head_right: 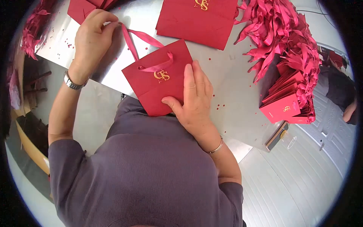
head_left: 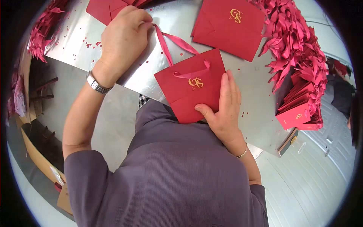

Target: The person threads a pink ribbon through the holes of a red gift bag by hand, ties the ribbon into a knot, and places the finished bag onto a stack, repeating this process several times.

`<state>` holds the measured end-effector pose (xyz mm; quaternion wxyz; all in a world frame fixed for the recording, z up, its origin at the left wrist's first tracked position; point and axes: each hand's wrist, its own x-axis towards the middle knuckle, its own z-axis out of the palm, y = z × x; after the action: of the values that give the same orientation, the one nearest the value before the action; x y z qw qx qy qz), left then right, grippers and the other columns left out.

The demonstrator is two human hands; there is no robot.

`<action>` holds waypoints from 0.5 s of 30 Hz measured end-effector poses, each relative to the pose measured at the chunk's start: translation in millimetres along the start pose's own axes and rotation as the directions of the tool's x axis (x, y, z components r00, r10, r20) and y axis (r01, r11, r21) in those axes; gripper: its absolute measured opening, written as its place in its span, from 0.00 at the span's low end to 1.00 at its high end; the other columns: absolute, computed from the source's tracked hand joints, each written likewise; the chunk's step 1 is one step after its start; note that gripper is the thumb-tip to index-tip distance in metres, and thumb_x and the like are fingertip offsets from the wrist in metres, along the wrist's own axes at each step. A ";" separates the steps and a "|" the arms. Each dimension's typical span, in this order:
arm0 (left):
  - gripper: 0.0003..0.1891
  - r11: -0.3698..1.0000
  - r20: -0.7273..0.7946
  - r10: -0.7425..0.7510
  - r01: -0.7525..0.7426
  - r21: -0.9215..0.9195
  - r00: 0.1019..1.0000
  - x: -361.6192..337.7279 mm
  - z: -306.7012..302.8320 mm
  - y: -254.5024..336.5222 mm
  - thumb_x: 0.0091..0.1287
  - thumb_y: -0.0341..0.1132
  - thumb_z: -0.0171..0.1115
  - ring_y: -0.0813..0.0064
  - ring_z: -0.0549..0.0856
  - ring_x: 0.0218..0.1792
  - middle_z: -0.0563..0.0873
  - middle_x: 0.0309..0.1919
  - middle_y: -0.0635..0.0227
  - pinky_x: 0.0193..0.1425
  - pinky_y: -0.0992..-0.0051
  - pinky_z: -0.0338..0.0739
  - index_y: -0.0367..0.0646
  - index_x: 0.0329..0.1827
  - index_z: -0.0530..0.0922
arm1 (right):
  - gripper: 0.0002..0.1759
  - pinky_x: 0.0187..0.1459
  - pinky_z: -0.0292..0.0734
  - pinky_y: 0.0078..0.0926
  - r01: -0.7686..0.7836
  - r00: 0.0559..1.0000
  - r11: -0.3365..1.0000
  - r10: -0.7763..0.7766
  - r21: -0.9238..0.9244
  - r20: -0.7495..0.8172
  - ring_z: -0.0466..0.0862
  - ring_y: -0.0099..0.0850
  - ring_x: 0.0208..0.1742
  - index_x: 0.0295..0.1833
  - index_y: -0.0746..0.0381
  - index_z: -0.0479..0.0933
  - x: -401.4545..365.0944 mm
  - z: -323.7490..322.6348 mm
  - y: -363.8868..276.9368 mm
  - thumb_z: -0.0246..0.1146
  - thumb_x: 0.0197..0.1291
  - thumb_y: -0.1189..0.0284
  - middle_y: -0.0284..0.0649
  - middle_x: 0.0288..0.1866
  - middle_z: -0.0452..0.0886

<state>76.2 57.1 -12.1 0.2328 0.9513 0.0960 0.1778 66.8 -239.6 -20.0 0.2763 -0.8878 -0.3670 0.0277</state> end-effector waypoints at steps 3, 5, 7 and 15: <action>0.07 0.999 -0.179 -0.049 0.046 -0.023 0.983 2.2 4.4 -5.0 0.64 0.27 0.61 0.71 0.84 0.36 0.85 0.40 0.65 0.39 0.74 0.77 0.42 0.44 0.83 | 0.52 0.68 0.58 0.44 0.004 0.999 1.000 -0.003 0.024 -0.052 0.65 0.49 0.70 0.75 0.68 0.57 -0.3 2.6 0.8 0.72 0.51 0.54 0.57 0.75 0.59; 0.13 0.977 -0.275 0.037 -0.092 -0.191 0.961 -1.2 -3.3 10.8 0.57 0.24 0.62 0.59 0.84 0.40 0.84 0.38 0.63 0.43 0.65 0.78 0.48 0.44 0.84 | 0.52 0.68 0.58 0.44 -0.003 0.999 1.000 0.004 0.028 -0.055 0.65 0.49 0.70 0.75 0.68 0.57 0.0 2.6 1.0 0.72 0.51 0.54 0.56 0.75 0.59; 0.17 0.933 -0.082 0.306 -0.316 -0.175 0.949 -10.8 0.1 28.3 0.53 0.21 0.63 0.63 0.83 0.41 0.83 0.37 0.66 0.41 0.66 0.78 0.50 0.45 0.85 | 0.52 0.68 0.58 0.44 -0.012 0.998 0.999 0.013 0.031 -0.054 0.66 0.49 0.70 0.75 0.68 0.57 0.5 2.6 0.2 0.72 0.51 0.54 0.56 0.75 0.60; 0.11 0.939 0.094 0.342 -0.338 -0.057 0.935 1.8 22.3 13.7 0.56 0.24 0.60 0.58 0.82 0.39 0.80 0.36 0.63 0.39 0.64 0.78 0.44 0.42 0.81 | 0.48 0.66 0.61 0.43 -0.016 0.998 1.000 0.017 0.015 -0.053 0.67 0.48 0.68 0.71 0.68 0.63 0.6 1.7 -0.2 0.73 0.49 0.55 0.55 0.72 0.64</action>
<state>87.8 36.5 -23.5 0.2219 0.9567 -0.0855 0.1680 66.7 -238.3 -21.2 0.2922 -0.8891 -0.3522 0.0091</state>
